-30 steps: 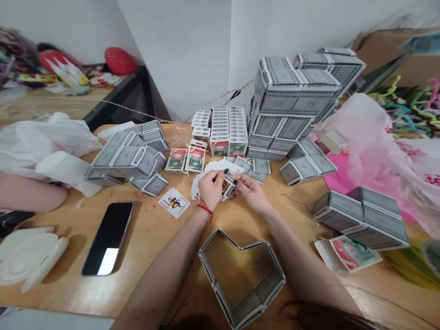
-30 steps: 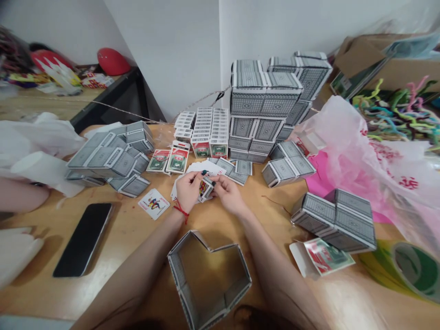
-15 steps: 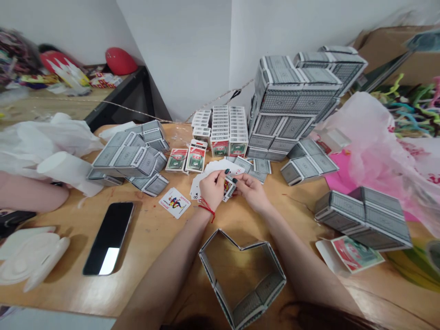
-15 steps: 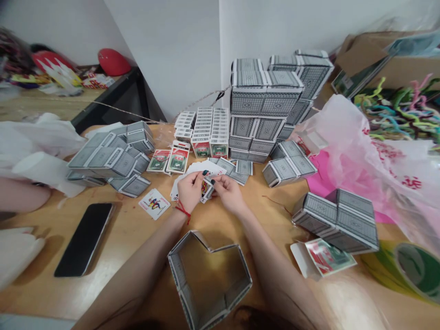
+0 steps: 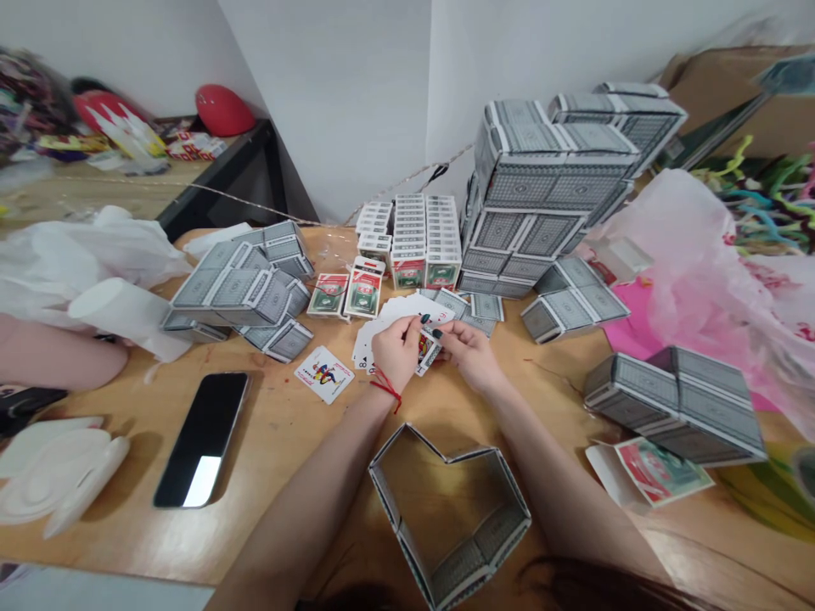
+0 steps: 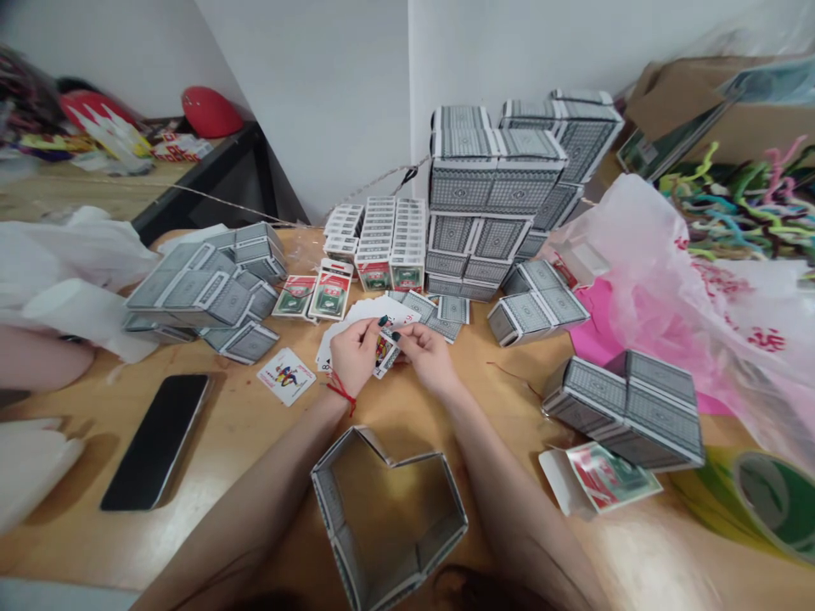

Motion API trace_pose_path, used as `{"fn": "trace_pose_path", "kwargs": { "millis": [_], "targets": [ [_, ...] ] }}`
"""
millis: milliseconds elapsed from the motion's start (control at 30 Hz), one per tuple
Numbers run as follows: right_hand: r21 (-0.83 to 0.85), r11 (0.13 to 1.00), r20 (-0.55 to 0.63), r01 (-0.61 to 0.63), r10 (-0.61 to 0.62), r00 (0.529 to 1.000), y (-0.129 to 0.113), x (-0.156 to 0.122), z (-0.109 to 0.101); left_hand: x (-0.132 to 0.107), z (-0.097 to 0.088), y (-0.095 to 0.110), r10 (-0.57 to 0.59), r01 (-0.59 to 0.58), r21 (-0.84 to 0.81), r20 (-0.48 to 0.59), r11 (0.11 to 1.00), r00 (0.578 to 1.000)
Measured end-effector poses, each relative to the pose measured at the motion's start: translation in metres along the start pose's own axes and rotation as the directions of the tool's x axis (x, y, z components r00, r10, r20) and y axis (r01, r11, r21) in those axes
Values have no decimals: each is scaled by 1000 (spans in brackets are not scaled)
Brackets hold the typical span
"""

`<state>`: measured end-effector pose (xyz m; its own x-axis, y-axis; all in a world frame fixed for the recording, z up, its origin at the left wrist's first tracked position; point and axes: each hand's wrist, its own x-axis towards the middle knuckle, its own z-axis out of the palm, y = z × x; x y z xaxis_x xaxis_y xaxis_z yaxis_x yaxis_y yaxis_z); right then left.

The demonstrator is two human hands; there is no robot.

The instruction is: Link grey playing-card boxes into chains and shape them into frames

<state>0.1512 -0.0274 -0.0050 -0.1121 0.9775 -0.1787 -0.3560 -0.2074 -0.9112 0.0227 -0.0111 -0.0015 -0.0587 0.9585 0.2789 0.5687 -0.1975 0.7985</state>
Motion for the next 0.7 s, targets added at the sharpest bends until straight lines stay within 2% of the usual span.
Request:
{"fn": "trace_pose_path", "kwargs": {
  "millis": [300, 467, 700],
  "targets": [
    [9, 1000, -15, -8, 8, 1000, -3, -1, 2, -1, 1, 1, 8, -8, 13, 2, 1000, 1000],
    [9, 1000, -72, 5, -5, 997, -3, -1, 4, -4, 0, 3, 79, -77, 39, -36, 996, 996],
    [-11, 999, -20, 35, -35, 999, -2, 0, 1, -4, 2, 3, 83, -82, 26, -20, 996, 996]
  ]
}}
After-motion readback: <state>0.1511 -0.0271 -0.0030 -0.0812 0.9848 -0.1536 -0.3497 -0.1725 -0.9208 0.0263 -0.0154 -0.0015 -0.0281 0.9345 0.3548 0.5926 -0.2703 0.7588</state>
